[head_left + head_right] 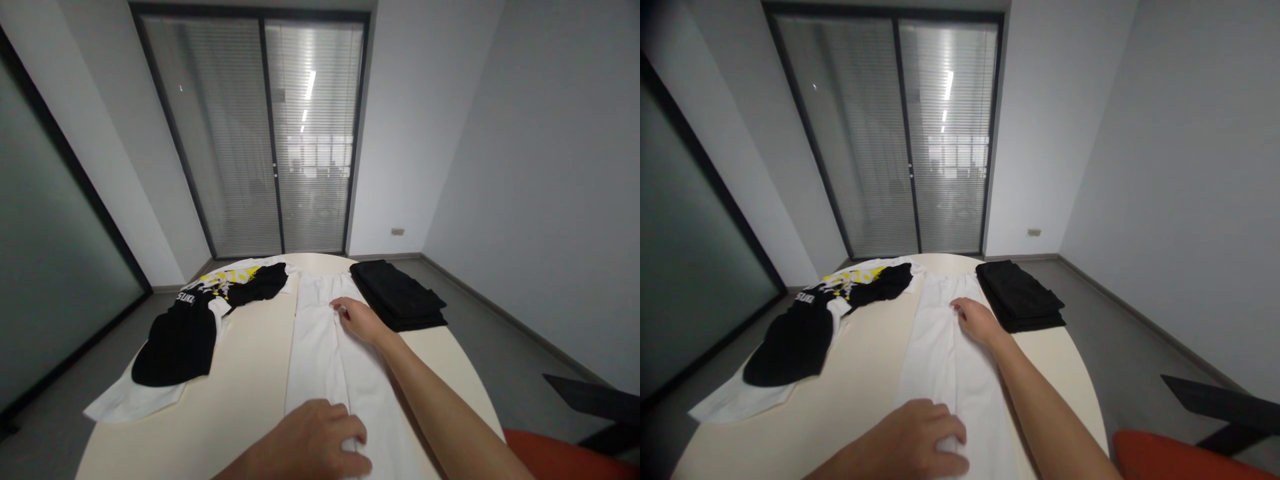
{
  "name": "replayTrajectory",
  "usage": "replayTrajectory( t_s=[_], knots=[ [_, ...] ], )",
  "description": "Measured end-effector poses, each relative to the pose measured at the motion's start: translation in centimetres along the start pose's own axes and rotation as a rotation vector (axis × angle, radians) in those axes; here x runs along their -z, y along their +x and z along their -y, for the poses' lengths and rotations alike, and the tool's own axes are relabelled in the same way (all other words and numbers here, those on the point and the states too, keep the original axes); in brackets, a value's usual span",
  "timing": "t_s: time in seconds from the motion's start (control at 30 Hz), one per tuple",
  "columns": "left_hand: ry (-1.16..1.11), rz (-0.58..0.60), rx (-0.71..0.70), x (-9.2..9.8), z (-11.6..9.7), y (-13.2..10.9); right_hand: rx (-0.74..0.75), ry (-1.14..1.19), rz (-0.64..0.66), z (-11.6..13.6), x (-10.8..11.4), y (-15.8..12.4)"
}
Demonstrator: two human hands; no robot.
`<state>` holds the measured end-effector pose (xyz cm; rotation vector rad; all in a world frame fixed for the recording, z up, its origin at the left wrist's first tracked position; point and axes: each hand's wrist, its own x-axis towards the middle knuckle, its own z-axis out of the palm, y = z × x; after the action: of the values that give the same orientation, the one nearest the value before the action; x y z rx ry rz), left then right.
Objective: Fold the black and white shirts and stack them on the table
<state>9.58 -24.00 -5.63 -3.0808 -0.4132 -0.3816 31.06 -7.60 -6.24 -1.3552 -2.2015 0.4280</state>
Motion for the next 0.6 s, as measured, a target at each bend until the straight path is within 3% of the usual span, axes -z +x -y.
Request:
replayTrajectory(
  t_s=[0.17,0.27,0.37,0.47,0.6],
  knots=[
    [0.040,-0.020,-0.014,0.4,-0.5,0.5,0.008,0.000,-0.024,-0.7,-0.3,0.1],
    [0.022,-0.043,0.015,0.9,-0.3,0.5,-0.005,0.018,-0.139,-0.7,-0.5,0.4],
    [-0.015,0.005,0.013,1.3,-0.1,0.4,0.014,0.033,-0.215,-0.5,-1.0,0.5],
    [-0.065,0.038,-0.009,1.1,0.2,0.3,0.059,0.035,-0.154,-0.5,-1.7,0.5],
    [-0.075,-0.027,-0.008,0.2,0.4,-0.1,0.097,-0.013,-0.105,-0.6,-2.3,0.2]
  ],
)
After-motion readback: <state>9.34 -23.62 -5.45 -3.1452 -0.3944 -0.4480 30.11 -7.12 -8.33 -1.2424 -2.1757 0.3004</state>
